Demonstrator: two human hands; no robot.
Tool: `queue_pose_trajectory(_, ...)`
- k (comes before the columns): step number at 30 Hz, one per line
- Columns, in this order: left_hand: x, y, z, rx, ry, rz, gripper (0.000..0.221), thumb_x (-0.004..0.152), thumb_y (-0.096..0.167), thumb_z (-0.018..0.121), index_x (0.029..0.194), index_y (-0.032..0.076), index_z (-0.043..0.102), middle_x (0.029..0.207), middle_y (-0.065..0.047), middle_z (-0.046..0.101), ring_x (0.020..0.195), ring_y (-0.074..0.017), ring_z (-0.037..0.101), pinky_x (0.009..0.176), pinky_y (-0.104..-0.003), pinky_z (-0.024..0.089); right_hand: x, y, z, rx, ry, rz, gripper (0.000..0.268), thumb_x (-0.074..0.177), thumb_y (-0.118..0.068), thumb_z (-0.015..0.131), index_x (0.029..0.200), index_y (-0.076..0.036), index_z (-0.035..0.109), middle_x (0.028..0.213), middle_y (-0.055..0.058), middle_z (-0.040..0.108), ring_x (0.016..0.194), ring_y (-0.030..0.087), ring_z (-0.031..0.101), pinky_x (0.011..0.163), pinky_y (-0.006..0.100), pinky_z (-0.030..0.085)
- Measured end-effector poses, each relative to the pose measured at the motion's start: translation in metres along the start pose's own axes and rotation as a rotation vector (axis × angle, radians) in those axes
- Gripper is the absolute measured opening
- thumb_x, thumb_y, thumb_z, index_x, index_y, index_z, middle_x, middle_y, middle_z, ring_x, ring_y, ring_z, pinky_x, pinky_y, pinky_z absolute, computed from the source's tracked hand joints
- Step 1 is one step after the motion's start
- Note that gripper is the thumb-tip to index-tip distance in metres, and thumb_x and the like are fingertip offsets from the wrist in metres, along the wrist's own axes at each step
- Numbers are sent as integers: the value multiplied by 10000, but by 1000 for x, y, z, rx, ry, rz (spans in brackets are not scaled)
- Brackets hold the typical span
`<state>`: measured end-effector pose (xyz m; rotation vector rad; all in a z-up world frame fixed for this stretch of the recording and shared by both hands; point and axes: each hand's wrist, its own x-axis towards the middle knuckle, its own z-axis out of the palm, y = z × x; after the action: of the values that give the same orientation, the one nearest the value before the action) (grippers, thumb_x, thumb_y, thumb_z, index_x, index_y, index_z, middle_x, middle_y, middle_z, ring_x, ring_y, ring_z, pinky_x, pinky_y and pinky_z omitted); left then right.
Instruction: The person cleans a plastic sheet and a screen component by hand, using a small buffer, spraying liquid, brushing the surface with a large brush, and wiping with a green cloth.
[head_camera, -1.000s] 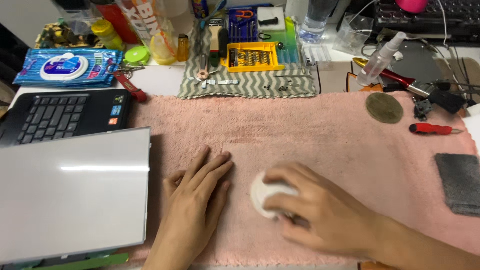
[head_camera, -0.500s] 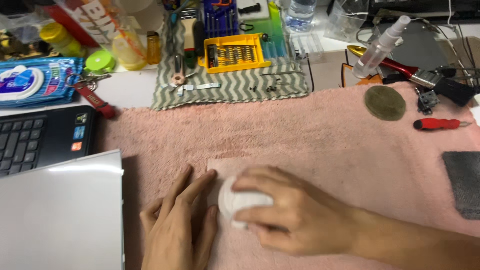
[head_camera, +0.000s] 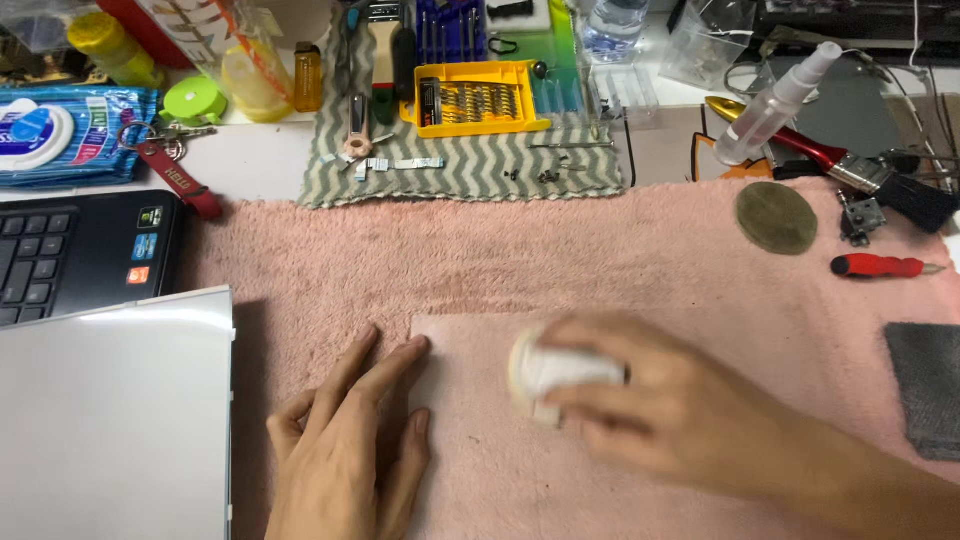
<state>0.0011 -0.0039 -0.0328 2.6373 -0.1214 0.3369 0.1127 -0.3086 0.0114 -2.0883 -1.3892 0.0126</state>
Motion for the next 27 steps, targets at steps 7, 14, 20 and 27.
queue_pose_trajectory(7, 3, 5, -5, 66, 77, 115, 380, 1079, 339, 653, 1454, 322, 713, 1643, 128, 724, 1641, -167, 564, 1056, -422, 370, -13, -25, 11, 66, 58, 63, 465, 1009, -95, 850, 1464, -110, 757, 1586, 260, 634, 1500, 470, 616, 1292, 597, 551)
queue_pose_trajectory(14, 1, 5, -7, 47, 63, 136, 307, 1066, 325, 679, 1365, 332, 748, 1638, 112, 719, 1643, -206, 548, 1105, -476, 354, -15, -29, 10, -51, 125, 129, 259, 1021, -143, 806, 1278, -136, 837, 1523, 185, 662, 1425, 380, 685, 1249, 516, 562)
queue_pose_trajectory(20, 3, 6, -10, -19, 43, 123, 388, 1004, 504, 788, 1326, 287, 787, 1621, 80, 734, 1634, -250, 549, 1098, -510, 377, -53, -50, 17, 41, 9, 54, 189, 992, -113, 843, 1175, -121, 795, 1534, 211, 665, 1491, 467, 638, 1223, 585, 561)
queue_pose_trajectory(27, 2, 8, -14, -91, 8, 135, 362, 1026, 455, 775, 1314, 237, 795, 1599, 47, 749, 1639, -294, 538, 1129, -520, 373, -33, -66, 35, 69, 153, 123, 166, 1011, -128, 845, 1170, -90, 821, 1520, 185, 673, 1474, 382, 643, 1267, 509, 505)
